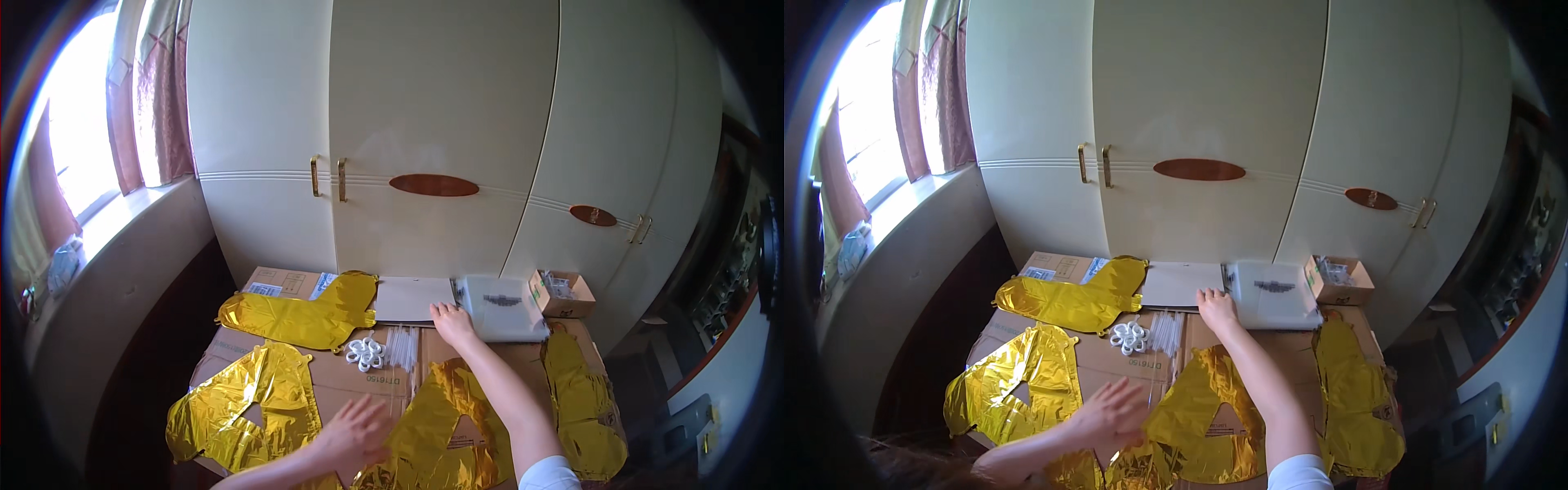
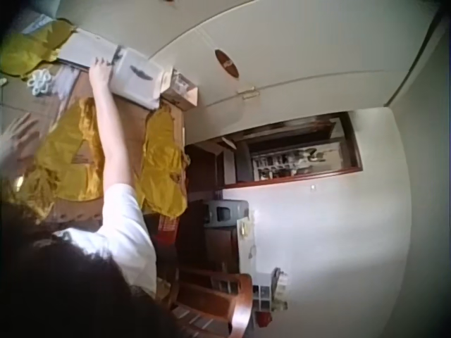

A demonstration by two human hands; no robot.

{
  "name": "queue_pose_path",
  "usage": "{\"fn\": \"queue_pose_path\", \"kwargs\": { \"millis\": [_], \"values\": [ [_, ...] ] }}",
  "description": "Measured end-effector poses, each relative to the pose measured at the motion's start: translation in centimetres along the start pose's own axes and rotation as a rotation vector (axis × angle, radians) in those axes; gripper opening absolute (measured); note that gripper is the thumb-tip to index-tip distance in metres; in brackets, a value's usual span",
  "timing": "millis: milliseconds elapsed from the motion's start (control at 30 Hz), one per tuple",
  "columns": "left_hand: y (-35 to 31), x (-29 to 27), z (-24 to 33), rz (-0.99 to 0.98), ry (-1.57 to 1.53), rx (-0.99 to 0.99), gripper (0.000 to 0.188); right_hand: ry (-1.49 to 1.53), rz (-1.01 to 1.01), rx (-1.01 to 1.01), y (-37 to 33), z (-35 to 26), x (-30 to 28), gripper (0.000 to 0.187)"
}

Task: Fold gold-colored foil sheets into specific shapes on a workspace desk.

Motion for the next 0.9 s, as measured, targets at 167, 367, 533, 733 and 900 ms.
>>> {"fn": "queue_pose_path", "kwargs": {
  "millis": [167, 367, 533, 733, 900],
  "values": [
    [0.2, -1.4, -9.8, 0.112, -0.074, -0.356, 0.047, -0.006, -0.207, 0.041, -1.1, -0.9, -3.2, 0.054],
    [0.2, -2.5, -17.4, 0.119, 0.021, -0.517, 0.03, 0.229, -0.248, -0.181, -3.0, -5.0, -8.4, 0.055],
    [1.0, -2.5, -14.5, 0.144, -0.011, -0.369, 0.034, 0.383, -0.032, -0.137, -10.8, -1.0, -10.4, 0.048],
    [2.7, -1.7, -4.0, 0.114, 0.014, -0.012, 0.041, 0.426, -0.074, 0.332, -28.0, 12.8, -8.2, 0.048],
    [5.6, 0.8, 4.4, 0.029, -0.199, 0.258, 0.056, 0.484, -0.118, 0.553, -40.1, 19.7, -9.2, 0.044]
  ]
}}
Point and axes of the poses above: each hand's wrist, its own y-axis towards the middle knuckle, its own x-axis out of the palm, z = x × y, the point moved 4 cm from there along y, towards the middle knuckle, and after that the axes turned 11 degrees about x, right-handed, at the moved point
